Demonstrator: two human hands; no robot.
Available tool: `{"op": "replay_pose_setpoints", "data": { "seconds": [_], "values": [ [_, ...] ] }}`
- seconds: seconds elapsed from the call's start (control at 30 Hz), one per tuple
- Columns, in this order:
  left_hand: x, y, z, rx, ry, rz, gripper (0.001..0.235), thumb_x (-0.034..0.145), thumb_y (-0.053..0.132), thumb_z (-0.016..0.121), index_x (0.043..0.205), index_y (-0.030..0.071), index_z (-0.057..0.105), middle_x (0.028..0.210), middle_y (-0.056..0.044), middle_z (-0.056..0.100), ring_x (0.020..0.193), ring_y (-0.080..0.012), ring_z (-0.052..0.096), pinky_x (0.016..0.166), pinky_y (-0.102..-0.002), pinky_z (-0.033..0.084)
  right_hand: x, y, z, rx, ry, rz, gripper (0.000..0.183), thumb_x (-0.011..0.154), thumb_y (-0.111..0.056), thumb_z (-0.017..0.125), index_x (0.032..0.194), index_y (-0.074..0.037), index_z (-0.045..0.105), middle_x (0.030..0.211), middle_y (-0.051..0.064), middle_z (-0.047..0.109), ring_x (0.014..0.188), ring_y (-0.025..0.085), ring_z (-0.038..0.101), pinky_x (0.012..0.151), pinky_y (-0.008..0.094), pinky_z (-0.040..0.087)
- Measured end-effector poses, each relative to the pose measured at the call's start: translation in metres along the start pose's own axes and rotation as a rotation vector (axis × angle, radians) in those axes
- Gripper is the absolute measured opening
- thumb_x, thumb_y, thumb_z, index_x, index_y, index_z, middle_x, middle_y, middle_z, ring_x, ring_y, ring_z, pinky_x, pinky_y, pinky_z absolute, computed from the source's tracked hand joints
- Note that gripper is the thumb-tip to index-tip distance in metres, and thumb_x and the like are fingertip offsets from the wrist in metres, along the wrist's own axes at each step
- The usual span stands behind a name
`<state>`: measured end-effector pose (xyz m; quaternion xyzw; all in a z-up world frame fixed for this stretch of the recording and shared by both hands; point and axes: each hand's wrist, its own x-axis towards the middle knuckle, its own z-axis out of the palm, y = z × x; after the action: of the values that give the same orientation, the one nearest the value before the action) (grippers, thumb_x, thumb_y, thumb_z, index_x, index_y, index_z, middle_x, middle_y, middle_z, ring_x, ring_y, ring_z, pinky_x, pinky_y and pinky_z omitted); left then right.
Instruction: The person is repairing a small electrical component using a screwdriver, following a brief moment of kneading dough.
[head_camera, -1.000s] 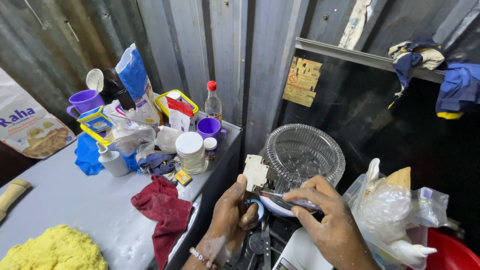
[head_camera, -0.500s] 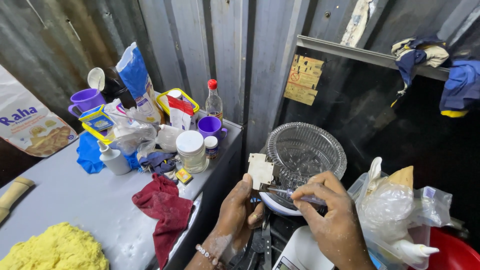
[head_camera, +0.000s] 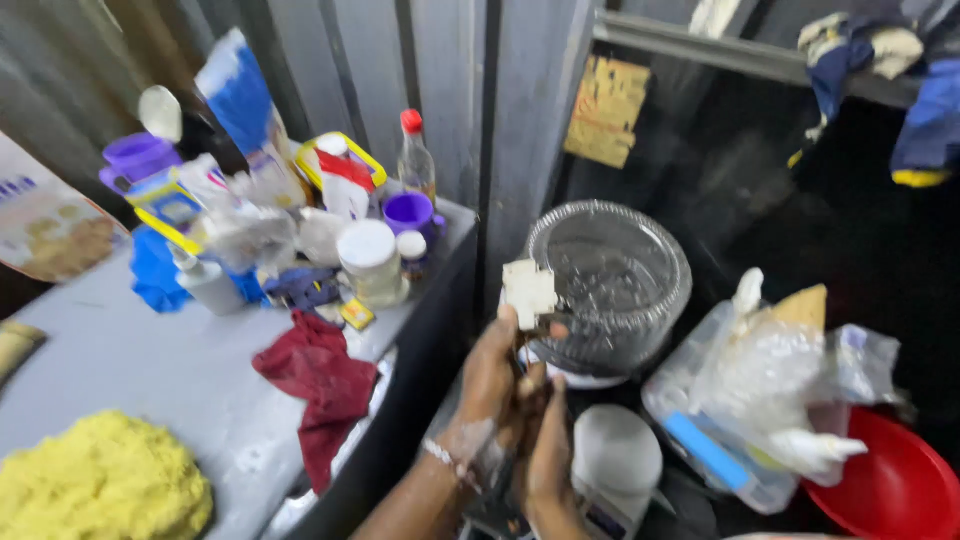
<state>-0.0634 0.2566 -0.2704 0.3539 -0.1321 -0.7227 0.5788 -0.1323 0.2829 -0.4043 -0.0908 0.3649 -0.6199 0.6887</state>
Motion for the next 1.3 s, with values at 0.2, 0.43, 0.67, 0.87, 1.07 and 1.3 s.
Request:
{"op": "replay_pose_setpoints", "data": {
  "seconds": [0.2,0.43,0.67,0.87,1.07,1.3],
  "values": [
    [-0.016,0.052,-0.018,0.048,-0.061,0.132,0.069,0.118,0.059,0.046,0.107,-0.001,0.077,0.047,-0.002,0.039,0.037,-0.0104,0.023,0.043,-0.029,0.018,-0.038,-0.072,-0.074,-0.668,0.081,0.069,0.045,0.108,-0.030,0.065,0.119,0.013,0.075,0.106,0.034,0.081,0.097,0.045,0.080,0.086,0.052,0.063],
    [-0.022,0.044,-0.008,0.068,-0.092,0.070,0.077,0.115,0.065,0.041,0.113,-0.003,0.078,0.046,-0.002,0.034,0.039,-0.0129,0.025,0.041,-0.026,0.023,-0.071,-0.090,0.015,-0.936,-0.316,0.072,0.056,0.096,-0.020,0.077,0.151,-0.006,0.078,0.134,0.008,0.086,0.124,0.017,0.079,0.091,0.034,0.064],
    [-0.033,0.047,-0.012,-0.032,-0.143,0.205,0.059,0.114,0.048,0.053,0.147,0.000,0.064,0.110,-0.021,0.077,0.068,-0.0250,0.063,0.059,-0.029,0.050,-0.062,-0.069,0.027,-1.104,-0.240,0.100,0.028,0.102,-0.012,0.072,0.120,-0.001,0.090,0.107,0.009,0.091,0.099,0.019,0.078,0.092,0.036,0.065],
    [-0.036,0.066,-0.048,0.061,-0.124,0.308,0.058,0.111,0.046,0.056,0.147,0.001,0.066,0.123,-0.026,0.081,0.116,-0.0401,0.081,0.091,-0.042,0.063,-0.061,-0.077,0.023,-0.815,-0.178,-0.020,0.028,0.103,-0.003,0.068,0.115,0.015,0.085,0.111,0.028,0.087,0.106,0.037,0.085,0.093,0.048,0.074],
    [-0.058,0.056,-0.091,0.144,0.046,0.157,0.043,0.107,0.037,0.060,0.134,0.003,0.058,0.133,-0.029,0.081,0.118,-0.0445,0.082,0.092,-0.049,0.062,-0.056,-0.104,0.022,-0.450,-0.384,-0.253,0.022,0.106,-0.007,0.069,0.115,0.011,0.077,0.113,0.027,0.079,0.115,0.053,0.084,0.097,0.053,0.071],
    [-0.067,0.034,-0.143,0.076,0.353,0.199,0.036,0.110,0.034,0.057,0.132,0.005,0.056,0.124,-0.028,0.080,0.114,-0.0451,0.080,0.099,-0.057,0.063,-0.058,-0.102,0.066,-0.218,-0.618,-0.190,0.021,0.108,-0.003,0.069,0.123,0.010,0.077,0.122,0.028,0.078,0.128,0.059,0.075,0.107,0.056,0.067]
  ]
}}
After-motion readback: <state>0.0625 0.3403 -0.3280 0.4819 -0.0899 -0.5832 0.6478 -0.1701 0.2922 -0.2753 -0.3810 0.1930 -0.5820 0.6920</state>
